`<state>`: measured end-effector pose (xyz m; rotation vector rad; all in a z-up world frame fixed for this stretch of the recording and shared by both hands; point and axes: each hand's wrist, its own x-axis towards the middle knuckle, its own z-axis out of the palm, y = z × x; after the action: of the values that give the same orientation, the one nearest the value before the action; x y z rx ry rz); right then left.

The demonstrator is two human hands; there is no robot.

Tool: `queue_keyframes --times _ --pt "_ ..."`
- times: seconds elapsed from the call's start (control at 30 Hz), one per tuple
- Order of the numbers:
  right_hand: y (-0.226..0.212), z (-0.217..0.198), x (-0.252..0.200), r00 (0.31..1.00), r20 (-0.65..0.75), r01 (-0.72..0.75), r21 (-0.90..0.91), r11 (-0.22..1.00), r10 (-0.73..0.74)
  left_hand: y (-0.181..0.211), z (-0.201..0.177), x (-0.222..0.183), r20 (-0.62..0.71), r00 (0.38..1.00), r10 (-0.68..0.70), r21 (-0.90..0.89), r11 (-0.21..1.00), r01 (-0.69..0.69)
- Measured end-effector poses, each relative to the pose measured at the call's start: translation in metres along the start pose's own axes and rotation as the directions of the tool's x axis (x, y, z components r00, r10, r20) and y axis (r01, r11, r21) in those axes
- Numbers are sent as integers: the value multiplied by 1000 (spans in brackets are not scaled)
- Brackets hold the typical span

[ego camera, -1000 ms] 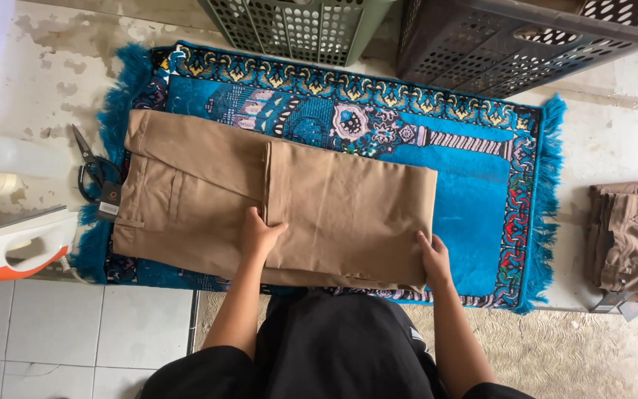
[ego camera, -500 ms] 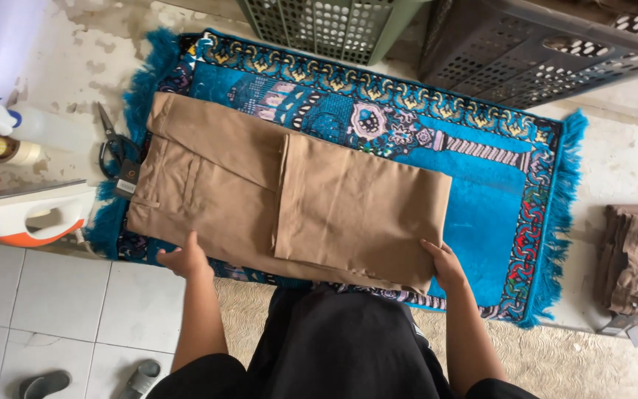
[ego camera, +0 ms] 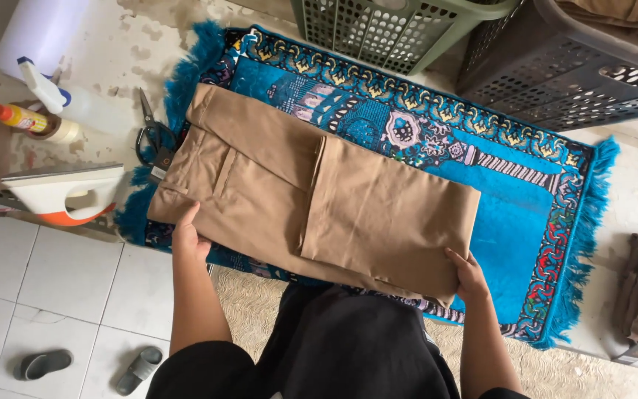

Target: A person irons a pair of tan pants on a mat on the floor and then folds them.

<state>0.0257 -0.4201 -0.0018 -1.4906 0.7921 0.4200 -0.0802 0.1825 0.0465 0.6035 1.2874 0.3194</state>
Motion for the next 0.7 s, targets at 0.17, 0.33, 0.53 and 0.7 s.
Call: queue_keyframes --times 0.17,0.33,0.53,0.7 --pt "-10 2 -6 996 -7 93 43 995 -93 -8 -7 18 130 990 45 -119 992 -30" --pt "-31 3 -17 978 4 206 68 976 -207 -5 2 3 204 974 97 -307 951 -31" --pt "-59 -36 -2 939 -4 342 73 937 -343 0 35 -62 305 900 312 -312 925 -215" --pt "-65 -120 0 905 -69 425 99 900 -420 -68 21 -68 395 867 304 -324 929 -179"
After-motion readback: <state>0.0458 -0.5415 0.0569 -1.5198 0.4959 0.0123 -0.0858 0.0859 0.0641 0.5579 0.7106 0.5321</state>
